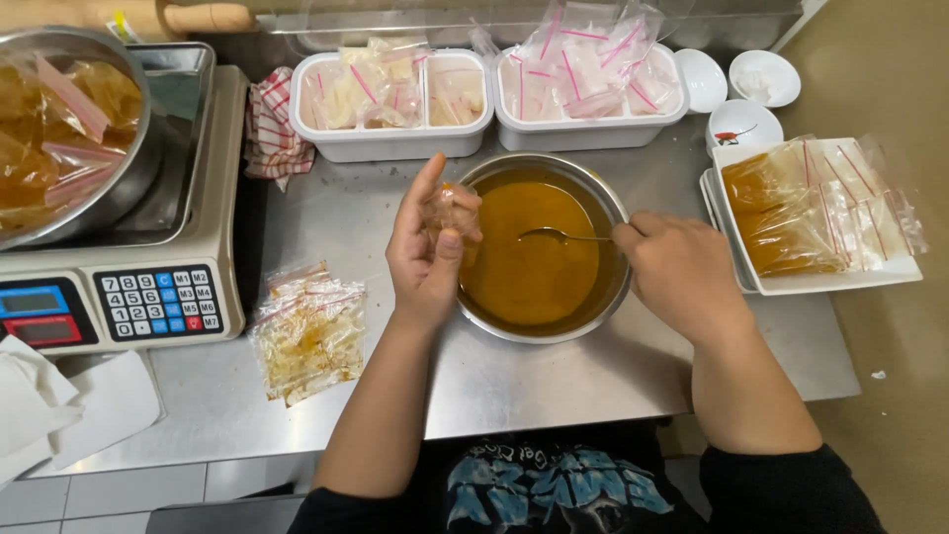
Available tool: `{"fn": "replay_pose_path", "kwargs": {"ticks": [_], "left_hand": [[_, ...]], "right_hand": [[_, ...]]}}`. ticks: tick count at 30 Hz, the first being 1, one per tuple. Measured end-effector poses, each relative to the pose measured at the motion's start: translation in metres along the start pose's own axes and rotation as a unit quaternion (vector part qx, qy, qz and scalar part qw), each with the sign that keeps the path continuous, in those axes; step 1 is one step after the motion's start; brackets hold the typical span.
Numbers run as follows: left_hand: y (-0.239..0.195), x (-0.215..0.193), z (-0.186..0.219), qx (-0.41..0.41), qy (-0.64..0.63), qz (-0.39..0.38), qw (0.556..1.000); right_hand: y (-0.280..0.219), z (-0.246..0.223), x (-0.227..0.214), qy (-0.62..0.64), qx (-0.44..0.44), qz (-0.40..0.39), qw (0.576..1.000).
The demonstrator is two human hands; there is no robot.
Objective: The person scoops a yellow-orange liquid from a metal bowl using a spoon and pours it into small clear plastic bags. The filled bags are placed on a white tray to the right. The person repeats this process multiple times throughout the clip.
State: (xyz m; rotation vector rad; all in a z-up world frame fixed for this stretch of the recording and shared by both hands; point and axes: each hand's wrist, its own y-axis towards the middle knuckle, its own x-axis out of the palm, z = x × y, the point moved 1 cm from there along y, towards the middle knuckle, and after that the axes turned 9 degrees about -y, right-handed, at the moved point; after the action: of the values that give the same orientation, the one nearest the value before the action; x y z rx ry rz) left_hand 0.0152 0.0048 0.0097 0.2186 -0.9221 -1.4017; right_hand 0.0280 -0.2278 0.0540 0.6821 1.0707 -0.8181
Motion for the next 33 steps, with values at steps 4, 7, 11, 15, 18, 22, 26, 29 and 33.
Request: {"fn": "replay_pose_path", "kwargs": {"ticks": [4,7,11,15,18,22,26,29,33], "left_hand": [[-0.002,0.001,-0.001,-0.011,0.0,-0.007,1.0],[-0.001,0.001,0.0,-0.015,-0.002,-0.007,1.0],[-0.001,0.002,0.0,-0.007,-0.009,-0.006,1.0],[-0.001,0.005,0.002,-0.004,-0.008,-0.005,1.0],[-0.001,0.003,0.0,0.004,-0.004,-0.004,1.0],[-0.001,0.002,0.001,0.008,-0.003,-0.008,1.0],[0.001,0.003,0.006,0.018,-0.004,-0.008,1.0],[0.001,0.002,0.005,0.024,-0.006,0.001,1.0],[0.0,0.002,0.004,0.022,-0.001,0.003,1.0]], "right_hand": [[0.0,-0.003,-0.006,0.022,-0.014,-0.012,1.0],[-0.001,-0.004,-0.008,0.033,-0.035,-0.009,0.999],[-0.001,-0.009,-0.004,0.051,-0.062,0.004,0.997],[0.002,-0.011,0.001,0.046,-0.073,0.025,0.996],[0.004,-0.01,0.004,0.046,-0.065,0.037,0.996],[0.002,-0.001,0.011,0.002,-0.034,0.047,0.998],[-0.005,0.007,-0.001,-0.013,0.0,0.02,1.0],[-0.006,0.005,-0.006,0.003,-0.001,-0.022,1.0],[-0.002,-0.006,-0.006,0.03,-0.017,-0.007,0.999]]}}
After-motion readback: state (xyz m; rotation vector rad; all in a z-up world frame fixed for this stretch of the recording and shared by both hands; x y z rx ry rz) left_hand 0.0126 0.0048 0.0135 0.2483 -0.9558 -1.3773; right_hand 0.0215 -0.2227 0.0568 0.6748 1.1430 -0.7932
